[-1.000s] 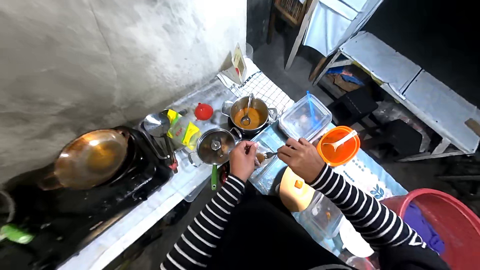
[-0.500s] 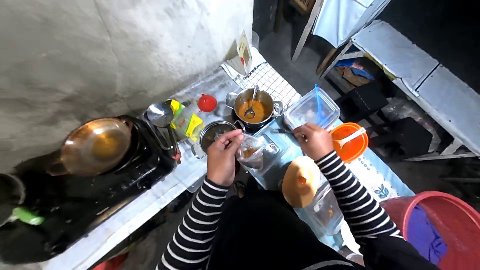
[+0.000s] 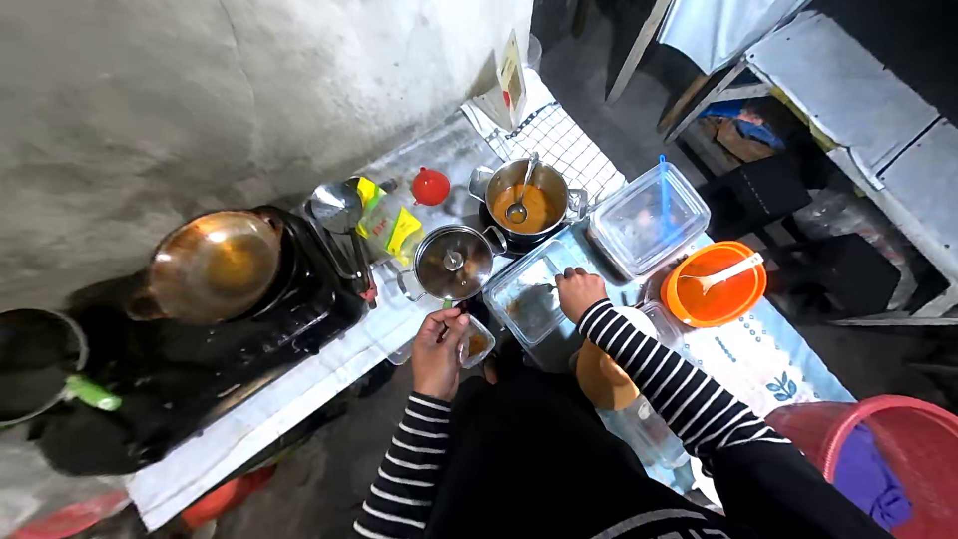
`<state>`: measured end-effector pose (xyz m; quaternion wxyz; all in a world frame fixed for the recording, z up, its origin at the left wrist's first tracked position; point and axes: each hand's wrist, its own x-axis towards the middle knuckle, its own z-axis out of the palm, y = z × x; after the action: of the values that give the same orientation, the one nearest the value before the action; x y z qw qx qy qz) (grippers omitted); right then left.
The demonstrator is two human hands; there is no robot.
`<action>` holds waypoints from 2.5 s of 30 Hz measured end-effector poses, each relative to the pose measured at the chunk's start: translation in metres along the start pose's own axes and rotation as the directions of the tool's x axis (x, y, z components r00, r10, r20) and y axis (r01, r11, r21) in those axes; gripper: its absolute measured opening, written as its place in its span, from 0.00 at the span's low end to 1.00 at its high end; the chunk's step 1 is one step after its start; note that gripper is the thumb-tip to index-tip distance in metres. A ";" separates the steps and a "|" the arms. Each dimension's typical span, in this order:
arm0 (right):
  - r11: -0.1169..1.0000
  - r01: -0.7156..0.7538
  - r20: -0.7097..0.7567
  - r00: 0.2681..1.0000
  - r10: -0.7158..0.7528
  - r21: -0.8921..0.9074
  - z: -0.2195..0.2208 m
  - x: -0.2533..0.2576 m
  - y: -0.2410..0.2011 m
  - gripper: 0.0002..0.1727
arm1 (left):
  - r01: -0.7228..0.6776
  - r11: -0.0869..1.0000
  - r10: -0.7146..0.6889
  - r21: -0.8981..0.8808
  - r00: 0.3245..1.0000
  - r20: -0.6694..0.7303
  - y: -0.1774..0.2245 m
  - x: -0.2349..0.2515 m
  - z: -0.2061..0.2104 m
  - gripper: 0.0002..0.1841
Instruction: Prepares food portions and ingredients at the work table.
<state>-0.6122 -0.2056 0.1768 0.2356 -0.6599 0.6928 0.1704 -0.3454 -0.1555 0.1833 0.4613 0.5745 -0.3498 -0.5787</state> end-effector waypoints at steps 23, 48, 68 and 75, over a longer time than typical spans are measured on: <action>0.981 0.193 -0.085 0.978 -0.192 0.001 0.017 0.032 0.000 0.12 | 0.079 0.916 -0.152 0.394 0.976 0.158 -0.054 0.013 0.027 0.19; 0.767 0.422 -0.494 0.855 -0.159 0.484 0.006 -0.018 0.027 0.11 | -0.030 0.988 0.020 0.151 0.997 0.071 -0.038 0.014 0.023 0.07; 0.776 0.507 -0.711 0.380 -0.591 -0.375 0.017 -0.096 -0.051 0.12 | -0.115 0.952 0.104 0.284 0.993 0.055 -0.018 0.003 0.026 0.07; 0.792 0.524 -0.758 0.366 -0.541 -0.312 -0.006 -0.106 -0.029 0.12 | -0.019 0.979 0.012 0.203 0.999 0.035 -0.017 0.008 0.018 0.07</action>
<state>-0.5826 -0.1226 0.2428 -0.0762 -0.8493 0.4671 -0.2339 -0.3648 -0.1600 0.1663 0.3987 0.6059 -0.4192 -0.5460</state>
